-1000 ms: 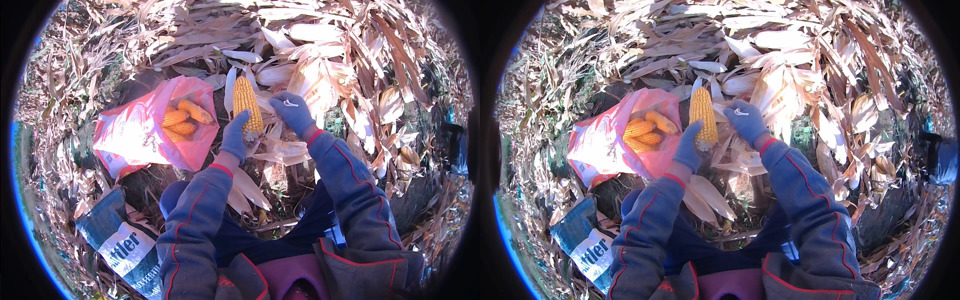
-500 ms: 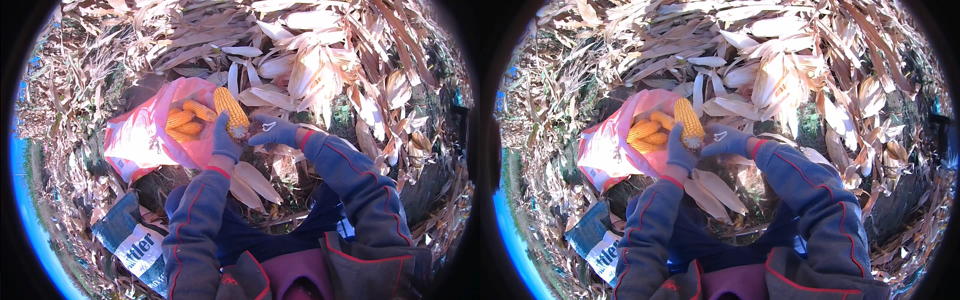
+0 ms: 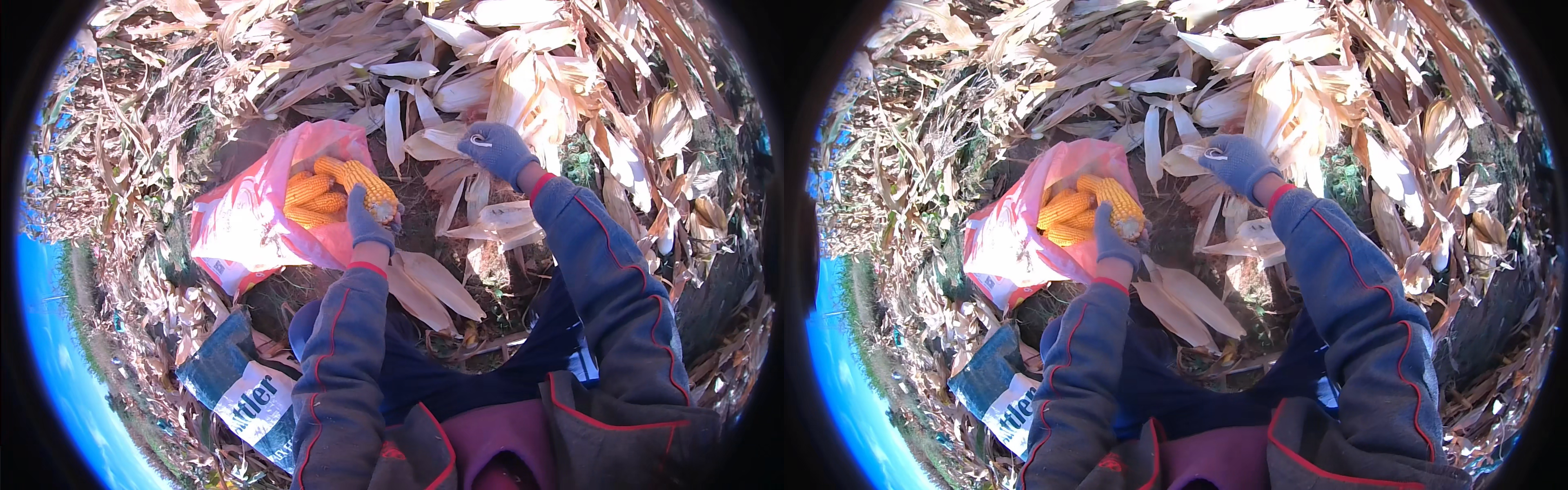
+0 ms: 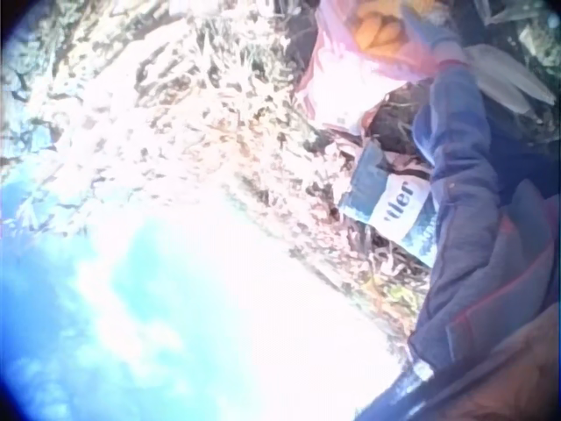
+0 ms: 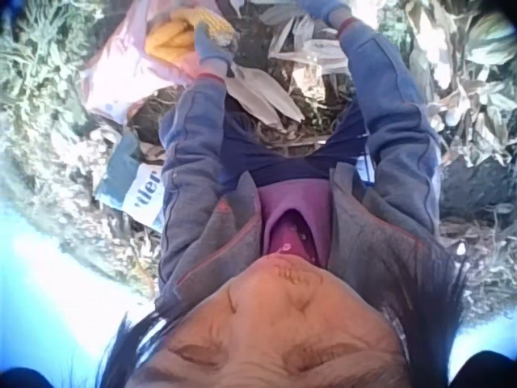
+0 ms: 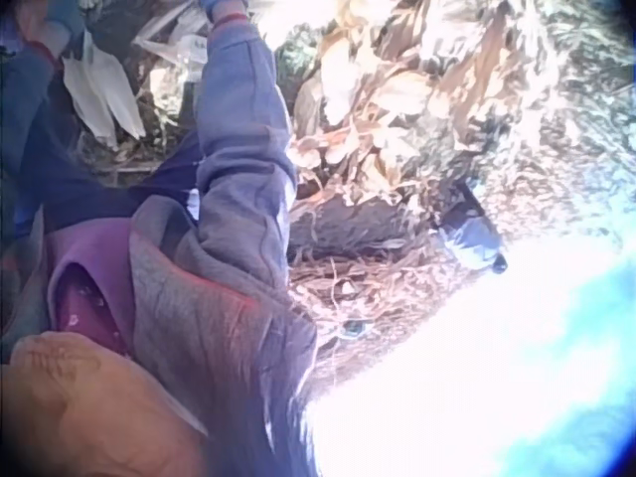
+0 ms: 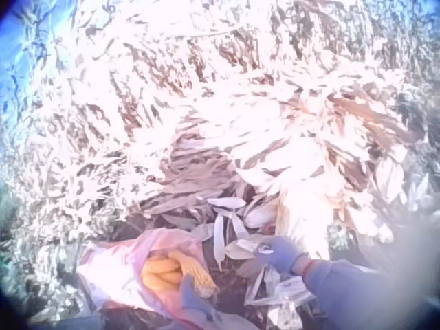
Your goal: The person sits on the ground in a cornfield and shucks corn cobs by hand, removing dried husks and placing the cleaned cobs into a pink sack. The process is repeated for multiple cobs.
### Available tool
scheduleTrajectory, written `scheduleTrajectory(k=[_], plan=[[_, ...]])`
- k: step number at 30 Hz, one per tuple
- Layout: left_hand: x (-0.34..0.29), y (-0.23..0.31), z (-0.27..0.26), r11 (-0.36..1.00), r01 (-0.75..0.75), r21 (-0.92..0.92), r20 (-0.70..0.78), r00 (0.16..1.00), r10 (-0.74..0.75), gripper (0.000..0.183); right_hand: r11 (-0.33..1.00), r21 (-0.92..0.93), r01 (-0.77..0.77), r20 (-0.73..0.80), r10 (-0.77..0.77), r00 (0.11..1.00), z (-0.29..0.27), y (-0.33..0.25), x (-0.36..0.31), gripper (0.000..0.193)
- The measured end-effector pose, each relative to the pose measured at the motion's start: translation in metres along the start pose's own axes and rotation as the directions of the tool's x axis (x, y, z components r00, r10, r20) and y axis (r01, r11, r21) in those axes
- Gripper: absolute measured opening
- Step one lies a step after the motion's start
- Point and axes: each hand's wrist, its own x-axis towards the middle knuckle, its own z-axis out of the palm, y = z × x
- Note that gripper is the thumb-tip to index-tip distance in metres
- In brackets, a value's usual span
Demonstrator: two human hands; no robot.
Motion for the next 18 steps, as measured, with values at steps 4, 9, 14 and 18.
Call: scheduleTrajectory(k=[4,9,14,18], plan=[[0.021,0.026,-0.015,0.980,-0.170,-0.106,-0.188,0.971,0.148,0.055,0.994,-0.078,0.075,-0.121,-0.085,0.989,-0.018,0.000,0.001,0.027],[0.054,0.102,-0.037,0.866,-0.496,-0.059,-0.390,0.810,0.437,0.046,0.998,-0.067,-0.017,-0.090,0.011,0.996,-0.043,-0.020,-0.006,0.027],[0.057,0.130,-0.053,0.789,-0.520,0.329,-0.348,0.710,0.613,0.041,0.993,-0.120,-0.004,-0.165,-0.016,0.986,-0.075,0.007,-0.002,0.030],[0.065,0.131,-0.054,0.888,-0.293,0.353,-0.232,0.893,0.387,0.046,0.978,0.155,-0.140,-0.145,0.163,0.976,-0.116,0.004,-0.003,0.024]])
